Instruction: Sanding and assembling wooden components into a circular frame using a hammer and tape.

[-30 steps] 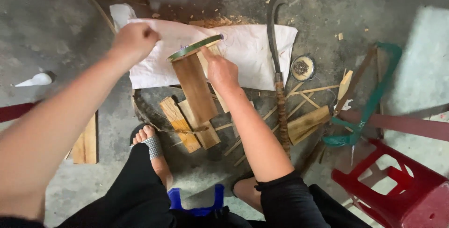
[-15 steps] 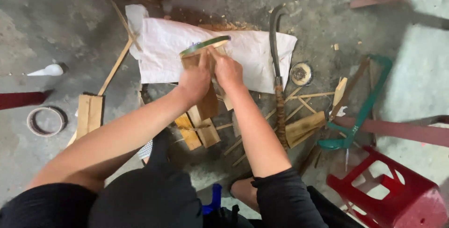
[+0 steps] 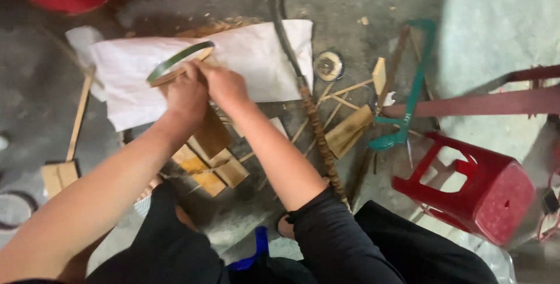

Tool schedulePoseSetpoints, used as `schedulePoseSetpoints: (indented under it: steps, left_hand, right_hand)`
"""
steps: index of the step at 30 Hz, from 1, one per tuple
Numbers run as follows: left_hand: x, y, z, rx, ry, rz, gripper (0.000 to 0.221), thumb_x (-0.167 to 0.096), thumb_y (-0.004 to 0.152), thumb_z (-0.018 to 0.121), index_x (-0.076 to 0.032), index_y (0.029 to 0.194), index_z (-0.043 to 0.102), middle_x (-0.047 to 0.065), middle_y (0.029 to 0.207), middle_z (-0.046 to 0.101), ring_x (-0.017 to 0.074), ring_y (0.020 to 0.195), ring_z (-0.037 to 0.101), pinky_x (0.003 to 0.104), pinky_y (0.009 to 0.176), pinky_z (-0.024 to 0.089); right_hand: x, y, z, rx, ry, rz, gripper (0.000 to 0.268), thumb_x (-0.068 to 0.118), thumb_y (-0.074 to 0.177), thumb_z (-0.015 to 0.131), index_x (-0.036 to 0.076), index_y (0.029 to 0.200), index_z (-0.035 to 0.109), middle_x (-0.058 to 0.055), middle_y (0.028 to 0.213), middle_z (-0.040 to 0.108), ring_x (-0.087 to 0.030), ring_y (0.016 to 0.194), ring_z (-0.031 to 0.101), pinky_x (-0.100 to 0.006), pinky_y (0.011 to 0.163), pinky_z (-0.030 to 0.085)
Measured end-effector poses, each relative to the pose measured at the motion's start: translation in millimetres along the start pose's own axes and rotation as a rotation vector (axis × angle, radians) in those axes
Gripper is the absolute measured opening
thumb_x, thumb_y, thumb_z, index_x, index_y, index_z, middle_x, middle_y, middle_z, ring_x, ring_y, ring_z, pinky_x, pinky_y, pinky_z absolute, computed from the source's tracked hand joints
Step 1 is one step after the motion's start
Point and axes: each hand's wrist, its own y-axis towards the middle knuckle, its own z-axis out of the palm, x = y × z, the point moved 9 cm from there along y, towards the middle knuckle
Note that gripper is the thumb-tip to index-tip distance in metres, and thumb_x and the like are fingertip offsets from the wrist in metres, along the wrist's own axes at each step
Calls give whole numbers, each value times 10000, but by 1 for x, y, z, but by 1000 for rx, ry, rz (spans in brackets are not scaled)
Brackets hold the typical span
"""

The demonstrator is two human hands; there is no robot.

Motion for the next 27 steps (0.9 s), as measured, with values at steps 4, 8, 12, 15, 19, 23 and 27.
schedulePoseSetpoints:
  steps: [4,8,12,15,19,23,27]
  left_hand:
    - [0,-6,-26,-7,12,15,498,-143,891,575,149,1295,582,282,1395,471,226,803,645,372,552,558]
    - [-6,-5,-8,-73,9,23,553,-153,884,609,178,1323,547,330,1359,479,262,794,640,385,549,560]
    - [0,-5,19,-30,-49,-43,906,-405,853,739,200,1422,377,293,1312,532,214,787,652,372,593,597]
    - [2,-9,4,-41,17,0,764,-261,857,630,225,1391,381,295,1335,497,216,815,625,349,547,546]
    - [0,-5,16,-55,-10,-9,808,-255,847,614,244,1413,327,288,1283,533,220,795,617,347,559,534]
    - [0,-4,18,0,49,8,731,-228,832,602,215,1381,415,303,1338,509,231,812,614,347,567,503]
    - [5,-3,28,179,-10,54,840,-413,886,667,185,1414,405,293,1388,464,277,929,685,374,618,595]
  right_hand:
    - [9,-15,-15,-78,45,-43,512,98,994,478,332,1448,520,-111,1063,777,-325,1060,761,-499,910,617]
    - [10,-40,-26,-278,123,-141,548,60,985,512,315,1469,501,-117,1022,745,-353,1015,742,-514,886,608]
    - [-18,-89,-21,-599,215,-289,379,112,1013,578,295,1336,654,27,884,670,-194,871,697,-337,777,600]
    - [-76,-123,-61,-694,474,-180,212,113,984,646,159,1166,743,-83,983,742,-280,960,715,-370,873,580]
    - [-217,-151,-92,-593,686,685,189,344,968,652,204,1035,760,-32,928,716,-245,901,669,-486,978,505]
    - [-355,-142,-79,-620,179,516,143,137,963,675,158,1072,765,-110,978,659,-349,976,672,-457,910,522]
    - [-415,-122,-52,-408,73,647,130,267,967,701,255,1080,767,-49,1013,634,-301,998,681,-434,924,533]
